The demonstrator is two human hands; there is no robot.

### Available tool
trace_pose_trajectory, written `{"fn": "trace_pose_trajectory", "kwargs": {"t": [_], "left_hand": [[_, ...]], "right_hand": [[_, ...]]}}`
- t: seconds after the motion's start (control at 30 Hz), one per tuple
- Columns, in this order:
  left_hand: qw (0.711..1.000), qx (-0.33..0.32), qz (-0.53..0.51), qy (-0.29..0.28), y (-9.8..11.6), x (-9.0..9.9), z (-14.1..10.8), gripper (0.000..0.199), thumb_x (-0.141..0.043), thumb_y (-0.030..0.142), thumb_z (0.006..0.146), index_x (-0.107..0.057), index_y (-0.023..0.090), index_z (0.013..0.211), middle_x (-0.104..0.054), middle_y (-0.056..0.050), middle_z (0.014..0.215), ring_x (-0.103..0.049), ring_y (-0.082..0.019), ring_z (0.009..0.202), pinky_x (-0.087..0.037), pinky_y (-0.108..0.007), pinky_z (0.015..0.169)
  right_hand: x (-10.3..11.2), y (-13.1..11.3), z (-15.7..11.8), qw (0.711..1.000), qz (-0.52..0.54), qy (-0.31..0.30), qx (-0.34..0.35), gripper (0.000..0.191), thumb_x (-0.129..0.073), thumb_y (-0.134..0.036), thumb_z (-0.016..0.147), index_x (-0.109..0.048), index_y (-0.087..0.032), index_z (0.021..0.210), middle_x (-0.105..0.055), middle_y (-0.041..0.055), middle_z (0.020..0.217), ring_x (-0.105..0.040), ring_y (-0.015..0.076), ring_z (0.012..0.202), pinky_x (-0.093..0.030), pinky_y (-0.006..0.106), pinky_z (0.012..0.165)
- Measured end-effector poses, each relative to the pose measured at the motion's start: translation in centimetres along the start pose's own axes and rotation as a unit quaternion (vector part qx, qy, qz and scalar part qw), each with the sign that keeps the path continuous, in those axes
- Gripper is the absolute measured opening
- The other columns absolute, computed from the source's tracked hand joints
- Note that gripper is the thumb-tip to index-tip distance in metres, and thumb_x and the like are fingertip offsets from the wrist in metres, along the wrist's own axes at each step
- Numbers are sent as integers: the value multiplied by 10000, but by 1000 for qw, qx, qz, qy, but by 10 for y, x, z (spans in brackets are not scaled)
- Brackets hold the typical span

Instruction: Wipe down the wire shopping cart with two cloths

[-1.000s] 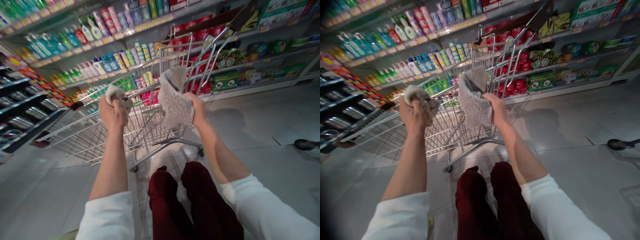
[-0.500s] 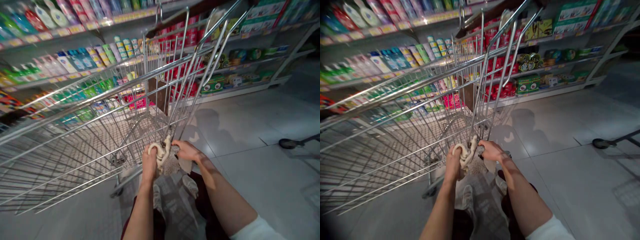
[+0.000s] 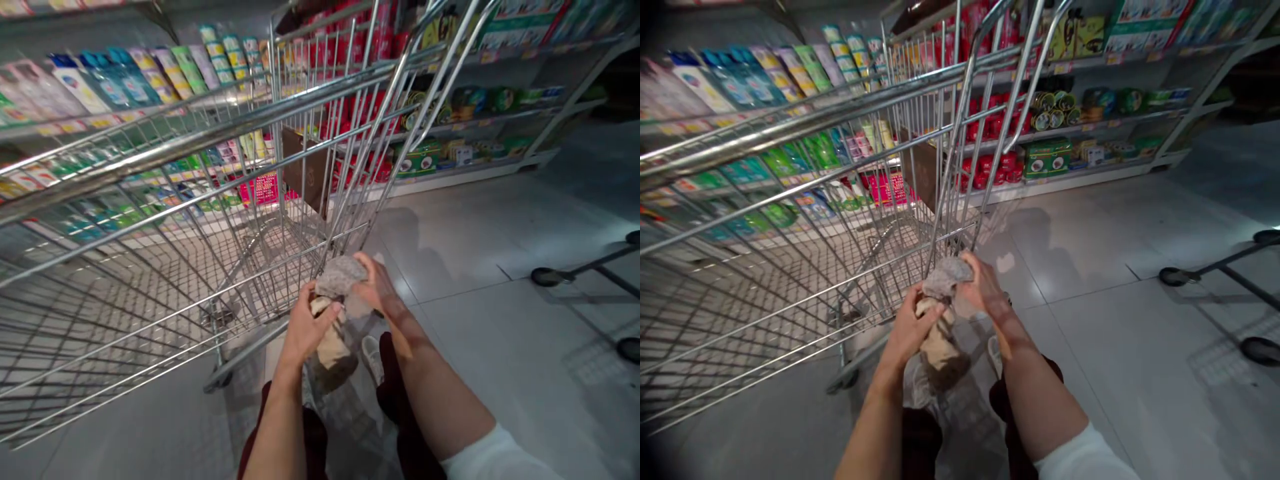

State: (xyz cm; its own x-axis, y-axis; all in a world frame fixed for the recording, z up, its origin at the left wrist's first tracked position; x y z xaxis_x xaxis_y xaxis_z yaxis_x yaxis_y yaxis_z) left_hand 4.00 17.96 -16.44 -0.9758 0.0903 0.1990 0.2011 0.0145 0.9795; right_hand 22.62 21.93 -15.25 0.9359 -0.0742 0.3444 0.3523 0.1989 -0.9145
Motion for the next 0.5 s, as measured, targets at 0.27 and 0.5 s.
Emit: {"fn": "trace_pose_trajectory", "kwargs": {"t": [0.27, 0.5], "left_hand": [[974, 58, -197, 91, -7, 3, 1, 232, -683, 389, 701, -635, 211, 840, -645, 38, 708, -572, -125, 598, -450, -231, 585], [945, 140, -277, 104, -13, -24, 10, 234, -712, 357, 648, -595, 211, 789, -533, 80, 546, -542, -118, 505, -473, -255, 604]], "right_hand": [[-9, -8, -18, 952, 274, -121, -68, 385, -676, -451, 753, -687, -301, 1108, -681, 3, 1158, -614, 220, 1097, -492, 323, 938], [-31, 7, -27, 946, 249, -167, -126, 626, -807, -358, 650, -628, -292, 1247, -663, 18, 1232, -601, 221, 1152, -458, 379, 1042]]}}
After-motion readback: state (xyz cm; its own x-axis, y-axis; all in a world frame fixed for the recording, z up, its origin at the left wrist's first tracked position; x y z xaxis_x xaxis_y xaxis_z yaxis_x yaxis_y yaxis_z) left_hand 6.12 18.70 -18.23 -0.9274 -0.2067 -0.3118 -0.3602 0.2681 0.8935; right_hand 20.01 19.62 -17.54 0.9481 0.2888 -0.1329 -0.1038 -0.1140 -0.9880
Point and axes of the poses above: each hand's wrist, its own z-axis towards the middle knuckle, its own x-axis out of the back of the hand, y = z × x, the point moved 3 cm from there along z, towards the middle knuckle
